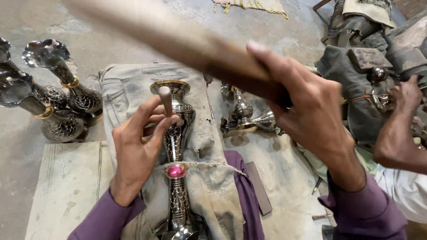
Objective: The person sits on the floor holding a small punch against an engraved silver vase resting on a cloth pad, and repeatedly strikes the punch with a wooden mallet to shape and detail the vase surface, repositioning the punch around the body as they work.
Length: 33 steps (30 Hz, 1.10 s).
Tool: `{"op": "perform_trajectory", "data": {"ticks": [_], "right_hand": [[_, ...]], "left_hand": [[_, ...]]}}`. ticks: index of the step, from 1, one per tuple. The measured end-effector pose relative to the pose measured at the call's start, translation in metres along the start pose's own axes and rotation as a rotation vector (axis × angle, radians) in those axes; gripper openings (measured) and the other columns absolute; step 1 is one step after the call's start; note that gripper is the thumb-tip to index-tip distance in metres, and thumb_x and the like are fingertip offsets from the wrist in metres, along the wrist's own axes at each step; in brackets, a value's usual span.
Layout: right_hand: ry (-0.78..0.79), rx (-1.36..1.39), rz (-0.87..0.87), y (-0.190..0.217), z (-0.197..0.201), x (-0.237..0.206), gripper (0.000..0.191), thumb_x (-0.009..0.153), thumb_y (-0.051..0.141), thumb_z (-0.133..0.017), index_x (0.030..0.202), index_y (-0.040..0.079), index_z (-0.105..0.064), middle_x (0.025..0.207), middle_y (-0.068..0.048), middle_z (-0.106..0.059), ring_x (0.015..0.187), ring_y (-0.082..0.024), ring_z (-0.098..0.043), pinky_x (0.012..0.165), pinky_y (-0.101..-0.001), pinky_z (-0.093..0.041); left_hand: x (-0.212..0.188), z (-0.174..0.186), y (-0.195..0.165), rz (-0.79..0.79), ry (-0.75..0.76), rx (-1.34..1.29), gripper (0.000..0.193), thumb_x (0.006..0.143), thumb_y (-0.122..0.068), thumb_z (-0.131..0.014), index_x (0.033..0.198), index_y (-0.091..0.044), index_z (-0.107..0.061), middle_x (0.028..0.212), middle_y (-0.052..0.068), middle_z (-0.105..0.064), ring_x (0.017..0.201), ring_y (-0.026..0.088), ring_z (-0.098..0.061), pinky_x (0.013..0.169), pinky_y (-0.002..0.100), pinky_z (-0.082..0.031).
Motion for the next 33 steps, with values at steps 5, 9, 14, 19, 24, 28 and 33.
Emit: {"op": "perform_trajectory", "data": {"ticks": [5, 9, 14, 19, 24, 28, 33], "right_hand": [[0.059, -0.245, 0.160, 0.020, 0.014, 0.026, 0.056, 0.103, 0.019, -0.065, 0.155, 0.031, -0.048, 0.094, 0.000, -0.072, 0.067, -0.016, -0.064, 0.051, -0.0311, -0.050], [0.077, -0.214, 0.168, 0.038, 0.020, 0.040, 0.054, 0.109, 0.019, -0.057, 0.160, 0.032, -0.044, 0.090, 0.004, -0.067, 0.068, -0.010, -0.060, 0.058, -0.0275, -0.048], [0.049, -0.446, 0.289, 0.059, 0.021, 0.056, 0.046, 0.106, 0.023, -0.059, 0.150, 0.035, -0.054, 0.085, 0.005, -0.068, 0.056, -0.009, -0.058, 0.043, -0.0244, -0.042], [0.162, -0.234, 0.227, 0.075, 0.022, 0.073, 0.045, 0.105, 0.016, -0.058, 0.148, 0.030, -0.058, 0.086, 0.002, -0.068, 0.056, -0.011, -0.060, 0.043, -0.0253, -0.041], [0.087, -0.063, 0.212, 0.084, 0.030, 0.079, 0.043, 0.103, 0.011, -0.060, 0.145, 0.018, -0.061, 0.094, 0.000, -0.068, 0.066, -0.012, -0.062, 0.050, -0.0281, -0.044], [0.229, -0.340, 0.208, 0.071, 0.029, 0.067, 0.043, 0.103, 0.017, -0.063, 0.144, 0.028, -0.061, 0.083, 0.002, -0.064, 0.052, -0.012, -0.056, 0.041, -0.0291, -0.041], [0.135, -0.069, 0.177, 0.051, 0.024, 0.058, 0.063, 0.091, 0.030, -0.071, 0.151, 0.018, -0.054, 0.094, -0.005, -0.060, 0.069, -0.015, -0.058, 0.053, -0.0293, -0.046]], "left_hand": [[-0.011, -0.005, 0.009, 0.008, -0.121, -0.023, 0.036, 0.102, -0.005, -0.070, 0.135, -0.005, -0.055, 0.111, 0.010, -0.076, 0.102, 0.018, -0.078, 0.078, 0.027, -0.066], [-0.018, -0.009, 0.011, 0.075, -0.192, -0.063, 0.032, 0.100, -0.006, -0.074, 0.126, -0.004, -0.056, 0.107, 0.010, -0.077, 0.099, 0.018, -0.078, 0.071, 0.025, -0.064], [-0.023, -0.010, 0.013, 0.048, -0.205, -0.140, 0.031, 0.103, -0.004, -0.073, 0.124, -0.003, -0.050, 0.113, 0.011, -0.076, 0.105, 0.018, -0.078, 0.079, 0.025, -0.065], [-0.026, -0.012, 0.017, 0.145, -0.258, -0.139, 0.044, 0.096, 0.002, -0.073, 0.131, 0.000, -0.048, 0.109, 0.013, -0.075, 0.098, 0.018, -0.076, 0.075, 0.024, -0.063], [-0.029, -0.016, 0.017, 0.027, -0.256, -0.250, 0.034, 0.102, 0.002, -0.072, 0.124, -0.002, -0.046, 0.111, 0.013, -0.074, 0.104, 0.018, -0.075, 0.085, 0.027, -0.066], [-0.027, -0.015, 0.020, 0.060, -0.253, -0.136, 0.037, 0.097, 0.003, -0.074, 0.122, 0.000, -0.047, 0.110, 0.016, -0.074, 0.103, 0.021, -0.075, 0.076, 0.027, -0.063], [-0.027, -0.018, 0.024, 0.047, -0.279, -0.242, 0.037, 0.101, 0.003, -0.072, 0.121, -0.001, -0.042, 0.113, 0.017, -0.073, 0.101, 0.020, -0.075, 0.077, 0.027, -0.066]]}}
Point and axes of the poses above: each hand's wrist, its own x-axis towards the middle knuckle, its own z-axis out of the back of the hand, y = z × x, the point moved 1 cm from there along x, towards the middle knuckle
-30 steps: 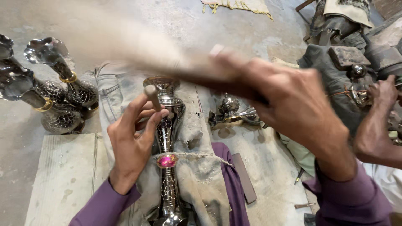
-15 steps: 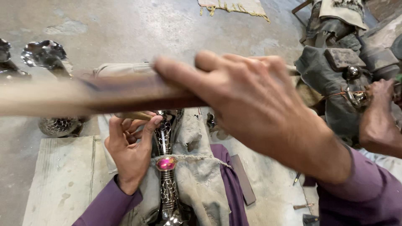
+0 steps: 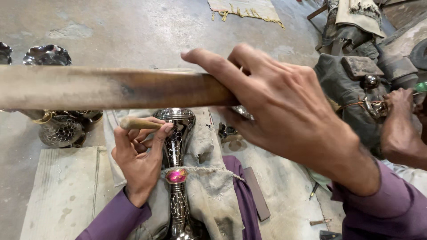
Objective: The person sits on the floor holding a small punch against an engraved silver vase resting on a cloth pad, and repeatedly strikes the punch with a wooden mallet to shape and detail the vase surface, repositioning the punch around the body as they work.
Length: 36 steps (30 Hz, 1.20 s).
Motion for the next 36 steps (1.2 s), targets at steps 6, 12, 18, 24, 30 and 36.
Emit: {"op": "perform_trajectory", "data": {"ticks": [6, 12, 18, 24, 30, 36], "right_hand": [[-0.164, -0.267, 0.146, 0.000, 0.003, -0.001, 0.043, 0.110, 0.021, -0.069, 0.150, 0.032, -0.057, 0.107, 0.005, -0.066, 0.087, -0.014, -0.064, 0.067, -0.0280, -0.051], [-0.184, -0.247, 0.143, 0.007, 0.012, 0.004, 0.048, 0.107, 0.013, -0.067, 0.151, 0.032, -0.062, 0.102, 0.009, -0.069, 0.089, -0.010, -0.065, 0.074, -0.0304, -0.052], [-0.164, -0.479, 0.239, 0.023, 0.032, 0.026, 0.033, 0.101, 0.025, -0.063, 0.132, 0.034, -0.069, 0.086, 0.008, -0.070, 0.068, -0.013, -0.064, 0.061, -0.0310, -0.051], [-0.042, -0.325, 0.131, 0.008, 0.015, 0.018, 0.031, 0.104, 0.025, -0.065, 0.134, 0.031, -0.073, 0.089, 0.005, -0.072, 0.060, -0.010, -0.060, 0.047, -0.0257, -0.040], [-0.116, -0.149, 0.069, -0.012, -0.003, -0.005, 0.038, 0.102, 0.019, -0.065, 0.140, 0.022, -0.065, 0.103, 0.005, -0.070, 0.077, -0.009, -0.062, 0.065, -0.0249, -0.046], [-0.194, -0.266, 0.021, -0.019, -0.006, -0.001, 0.035, 0.096, 0.011, -0.076, 0.129, 0.020, -0.070, 0.088, 0.003, -0.070, 0.065, -0.014, -0.061, 0.051, -0.0313, -0.042]], "left_hand": [[-0.006, 0.000, 0.003, 0.019, -0.033, 0.041, 0.038, 0.102, 0.002, -0.071, 0.129, 0.000, -0.045, 0.113, 0.017, -0.075, 0.102, 0.021, -0.077, 0.081, 0.027, -0.067], [-0.010, 0.003, 0.007, -0.022, -0.041, 0.096, 0.037, 0.102, 0.000, -0.071, 0.133, 0.001, -0.050, 0.112, 0.015, -0.075, 0.099, 0.018, -0.077, 0.072, 0.024, -0.063], [-0.010, 0.002, 0.009, -0.051, -0.062, 0.191, 0.034, 0.099, -0.002, -0.077, 0.127, 0.000, -0.057, 0.097, 0.011, -0.074, 0.076, 0.010, -0.066, 0.061, 0.023, -0.053], [-0.002, 0.001, -0.004, -0.087, 0.017, 0.247, 0.031, 0.099, -0.001, -0.076, 0.125, 0.000, -0.059, 0.103, 0.013, -0.078, 0.086, 0.014, -0.073, 0.072, 0.025, -0.059], [0.008, -0.003, -0.014, -0.085, 0.075, 0.141, 0.032, 0.102, -0.001, -0.073, 0.126, -0.001, -0.053, 0.112, 0.012, -0.076, 0.104, 0.019, -0.078, 0.085, 0.028, -0.068], [0.009, -0.006, -0.016, -0.095, 0.073, 0.211, 0.038, 0.100, -0.001, -0.075, 0.130, -0.002, -0.052, 0.110, 0.011, -0.076, 0.100, 0.019, -0.078, 0.081, 0.028, -0.066]]}}
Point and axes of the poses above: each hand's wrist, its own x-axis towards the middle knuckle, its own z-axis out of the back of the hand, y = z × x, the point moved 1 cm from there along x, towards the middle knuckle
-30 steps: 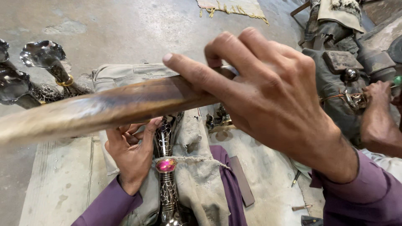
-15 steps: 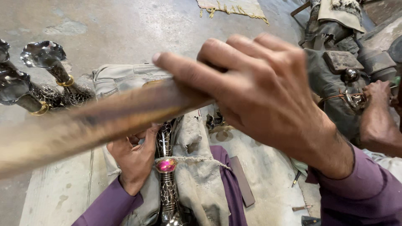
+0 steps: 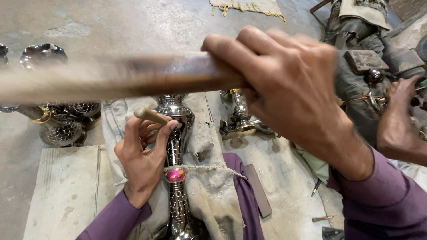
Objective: The person sits on the floor holding a small punch against an engraved silver vase resting on a cloth pad, and repeatedly strikes the punch with a wooden mallet to shape and detail the vase surface, repositioning the punch around the body as they work.
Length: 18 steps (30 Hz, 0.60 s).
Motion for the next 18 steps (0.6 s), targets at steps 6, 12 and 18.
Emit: {"op": "perform_trajectory", "data": {"ticks": [6, 12, 18], "right_hand": [[-0.001, -0.065, -0.011, -0.011, 0.000, -0.011, 0.030, 0.103, 0.012, -0.078, 0.130, 0.022, -0.068, 0.086, 0.003, -0.072, 0.060, -0.013, -0.061, 0.048, -0.0296, -0.043], [0.180, 0.203, -0.028, -0.016, 0.004, -0.008, 0.047, 0.090, 0.012, -0.076, 0.135, 0.016, -0.063, 0.093, -0.002, -0.074, 0.057, -0.014, -0.061, 0.044, -0.0270, -0.042], [0.026, 0.318, 0.004, -0.006, -0.002, -0.002, 0.032, 0.102, 0.014, -0.072, 0.133, 0.009, -0.063, 0.104, -0.002, -0.070, 0.072, -0.011, -0.062, 0.060, -0.0248, -0.047]], "left_hand": [[0.001, 0.002, 0.001, -0.035, 0.016, 0.016, 0.041, 0.101, -0.002, -0.074, 0.135, -0.003, -0.051, 0.110, 0.011, -0.075, 0.102, 0.020, -0.078, 0.079, 0.028, -0.067], [0.001, 0.002, -0.001, -0.065, 0.018, 0.043, 0.036, 0.101, -0.003, -0.075, 0.130, -0.004, -0.053, 0.109, 0.011, -0.075, 0.102, 0.021, -0.078, 0.083, 0.031, -0.069], [0.004, 0.003, -0.003, -0.064, 0.035, 0.083, 0.036, 0.100, -0.004, -0.075, 0.129, -0.002, -0.054, 0.105, 0.011, -0.076, 0.102, 0.021, -0.078, 0.081, 0.031, -0.068]]}}
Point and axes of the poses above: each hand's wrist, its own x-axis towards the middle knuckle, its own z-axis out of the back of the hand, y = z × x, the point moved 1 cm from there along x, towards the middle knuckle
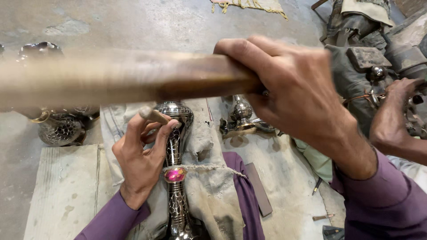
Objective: The person sits on the floor holding a small punch against an engraved silver vase resting on a cloth pad, and repeatedly strikes the punch with a wooden mallet to shape and detail the vase surface, repositioning the punch around the body as they work.
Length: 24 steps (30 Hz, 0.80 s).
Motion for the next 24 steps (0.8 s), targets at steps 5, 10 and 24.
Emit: {"op": "perform_trajectory", "data": {"ticks": [5, 10, 24], "right_hand": [[0.028, -0.326, 0.015, -0.002, -0.005, -0.005, 0.022, 0.095, 0.016, -0.070, 0.117, 0.019, -0.073, 0.083, 0.003, -0.070, 0.061, -0.012, -0.062, 0.050, -0.0298, -0.043], [0.131, -0.099, -0.118, -0.010, -0.011, -0.011, 0.020, 0.100, 0.015, -0.068, 0.120, 0.015, -0.069, 0.093, -0.001, -0.070, 0.059, -0.013, -0.060, 0.048, -0.0280, -0.042], [0.035, 0.323, -0.260, -0.022, -0.023, -0.043, 0.040, 0.088, 0.012, -0.072, 0.126, 0.009, -0.061, 0.100, -0.002, -0.071, 0.085, -0.016, -0.073, 0.072, -0.0312, -0.059]], "left_hand": [[0.001, 0.000, 0.000, 0.050, 0.025, 0.026, 0.034, 0.099, -0.005, -0.076, 0.126, -0.003, -0.056, 0.105, 0.011, -0.077, 0.101, 0.020, -0.079, 0.078, 0.030, -0.067], [0.002, -0.002, 0.000, 0.037, 0.030, 0.035, 0.030, 0.100, -0.006, -0.076, 0.124, -0.005, -0.057, 0.107, 0.011, -0.078, 0.103, 0.020, -0.079, 0.080, 0.029, -0.068], [0.006, -0.003, -0.008, -0.019, 0.116, 0.066, 0.039, 0.099, 0.002, -0.071, 0.136, -0.002, -0.059, 0.108, 0.016, -0.076, 0.103, 0.022, -0.079, 0.081, 0.032, -0.066]]}}
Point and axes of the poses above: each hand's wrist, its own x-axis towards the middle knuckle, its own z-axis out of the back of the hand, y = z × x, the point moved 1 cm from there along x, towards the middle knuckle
